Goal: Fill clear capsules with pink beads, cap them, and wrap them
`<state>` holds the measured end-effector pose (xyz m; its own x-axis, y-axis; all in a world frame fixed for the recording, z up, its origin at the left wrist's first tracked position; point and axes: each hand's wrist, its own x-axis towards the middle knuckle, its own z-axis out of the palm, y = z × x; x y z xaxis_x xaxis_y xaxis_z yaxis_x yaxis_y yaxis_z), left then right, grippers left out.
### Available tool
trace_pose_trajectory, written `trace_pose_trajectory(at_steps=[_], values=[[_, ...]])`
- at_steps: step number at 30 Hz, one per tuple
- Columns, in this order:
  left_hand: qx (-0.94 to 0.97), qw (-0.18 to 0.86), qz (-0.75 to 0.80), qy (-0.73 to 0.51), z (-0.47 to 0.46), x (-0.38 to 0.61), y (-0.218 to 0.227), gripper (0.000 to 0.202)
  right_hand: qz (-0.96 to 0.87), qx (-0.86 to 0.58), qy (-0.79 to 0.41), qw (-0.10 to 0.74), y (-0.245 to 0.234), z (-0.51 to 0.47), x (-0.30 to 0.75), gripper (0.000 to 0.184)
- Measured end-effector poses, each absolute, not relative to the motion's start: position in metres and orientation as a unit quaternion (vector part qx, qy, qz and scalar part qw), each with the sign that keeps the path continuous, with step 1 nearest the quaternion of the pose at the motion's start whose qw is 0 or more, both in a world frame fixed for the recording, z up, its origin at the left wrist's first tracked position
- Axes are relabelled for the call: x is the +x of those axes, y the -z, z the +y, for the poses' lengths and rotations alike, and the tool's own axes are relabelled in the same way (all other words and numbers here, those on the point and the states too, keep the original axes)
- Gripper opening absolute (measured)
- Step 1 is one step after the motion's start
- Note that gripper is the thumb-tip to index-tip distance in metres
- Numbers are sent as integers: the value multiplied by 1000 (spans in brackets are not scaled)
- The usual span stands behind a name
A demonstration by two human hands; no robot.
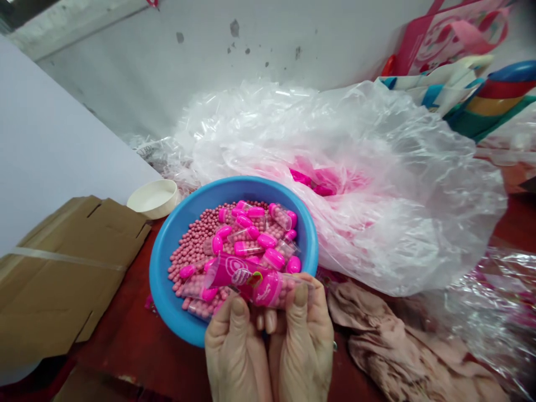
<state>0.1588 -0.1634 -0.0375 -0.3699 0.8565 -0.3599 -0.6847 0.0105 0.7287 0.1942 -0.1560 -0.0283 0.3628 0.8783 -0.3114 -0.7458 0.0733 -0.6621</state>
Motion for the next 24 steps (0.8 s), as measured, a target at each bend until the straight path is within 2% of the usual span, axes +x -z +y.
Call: trace_pose_trajectory(at_steps=[9,13,15,21,24], values=[[85,528,470,-702,-164,160,27,19,-90,-401,-542,733,24,-159,198,26],[80,498,491,-711,-154,142,12,25,-264,-368,-666,593,21,-153,213,27],[65,486,515,-702,-150,133,7,31,-320,-390,-670,545,20,-153,216,23],[17,457,544,-704,-147,129,5,41,-341,-484,-563,576,20,-164,201,32],[5,432,532,-728,-149,134,8,41,-336,-503,-516,607,21,-166,196,30]])
